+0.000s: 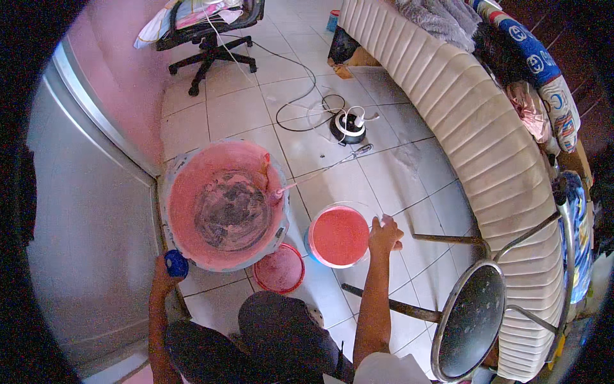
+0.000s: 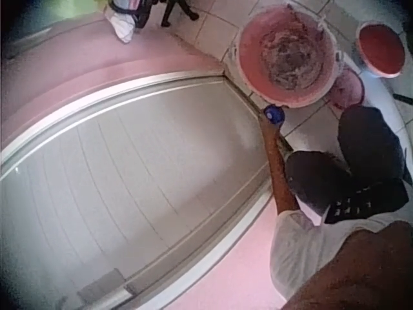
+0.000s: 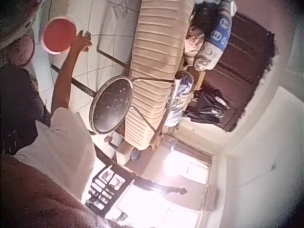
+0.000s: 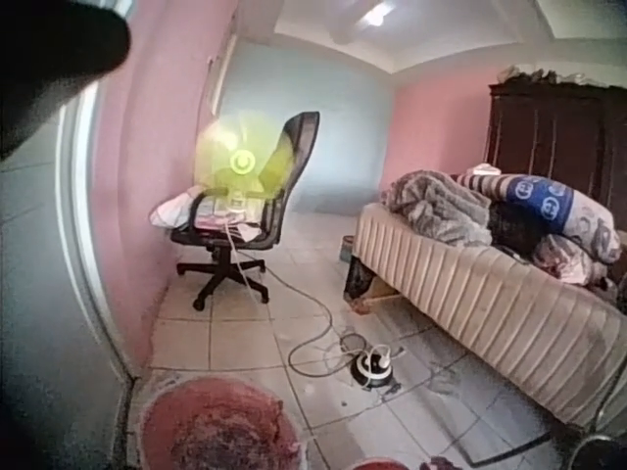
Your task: Use a brush and a paint bucket to paint the upper section of a wall pink.
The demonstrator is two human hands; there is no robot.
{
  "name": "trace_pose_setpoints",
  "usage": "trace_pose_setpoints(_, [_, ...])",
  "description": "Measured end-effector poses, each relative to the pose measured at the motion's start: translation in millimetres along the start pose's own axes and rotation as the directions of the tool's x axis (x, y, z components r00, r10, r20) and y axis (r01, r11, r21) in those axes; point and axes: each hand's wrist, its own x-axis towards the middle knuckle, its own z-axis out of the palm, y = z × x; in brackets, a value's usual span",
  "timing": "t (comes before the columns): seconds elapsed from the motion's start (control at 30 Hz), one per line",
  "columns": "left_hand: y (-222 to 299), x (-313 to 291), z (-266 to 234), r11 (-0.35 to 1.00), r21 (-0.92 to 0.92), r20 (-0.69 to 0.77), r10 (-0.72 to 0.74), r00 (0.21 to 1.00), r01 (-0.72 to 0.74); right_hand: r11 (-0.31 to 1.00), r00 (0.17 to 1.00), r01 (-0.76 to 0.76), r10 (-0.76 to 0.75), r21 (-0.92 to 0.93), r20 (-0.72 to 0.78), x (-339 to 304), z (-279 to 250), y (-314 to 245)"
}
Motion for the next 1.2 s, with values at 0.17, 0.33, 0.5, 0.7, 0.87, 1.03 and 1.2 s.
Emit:
trace_pose_setpoints(0.17, [9, 1, 3, 0.994, -0.088, -0.074, -0.071, 0.995, 0.065, 0.967, 0.972, 0.211, -0.192, -0.140, 0.135, 16, -13, -1])
trace_pose_setpoints(0.33, [-2, 3, -4, 0.976, 0.045, -0.022, -0.211, 0.977, 0.212, 0.945, 0.953, 0.249, -0.200, -0.211, 0.228, -23, -58, -51])
trace_pose_setpoints(0.5, [5, -5, -6, 0.983, 0.114, -0.128, -0.130, 0.983, 0.145, 0.956, 0.956, 0.216, -0.166, -0.199, 0.240, -47, -60, -60])
trace_pose_setpoints(0.7, [97, -26, -67, 0.996, 0.051, -0.074, -0.066, 0.995, 0.070, 0.982, 0.963, 0.170, -0.184, 0.086, 0.197, -42, -112, -102])
trace_pose_setpoints(0.87, [190, -35, -67, 0.961, -0.181, -0.110, 0.194, 0.975, -0.211, 0.720, 0.837, 0.106, -0.437, 0.686, 0.329, -58, -185, -152])
trace_pose_setpoints(1.03, [249, -38, 6, 0.827, -0.125, -0.160, 0.528, 0.834, -0.548, 0.408, 0.662, 0.142, -0.717, 0.902, 0.219, -81, -234, -189])
trace_pose_setpoints(1.2, [311, 18, 77, 0.807, -0.438, -0.533, 0.122, 0.837, -0.397, 0.371, 0.617, -0.001, -0.731, 0.928, 0.293, -114, -261, -213])
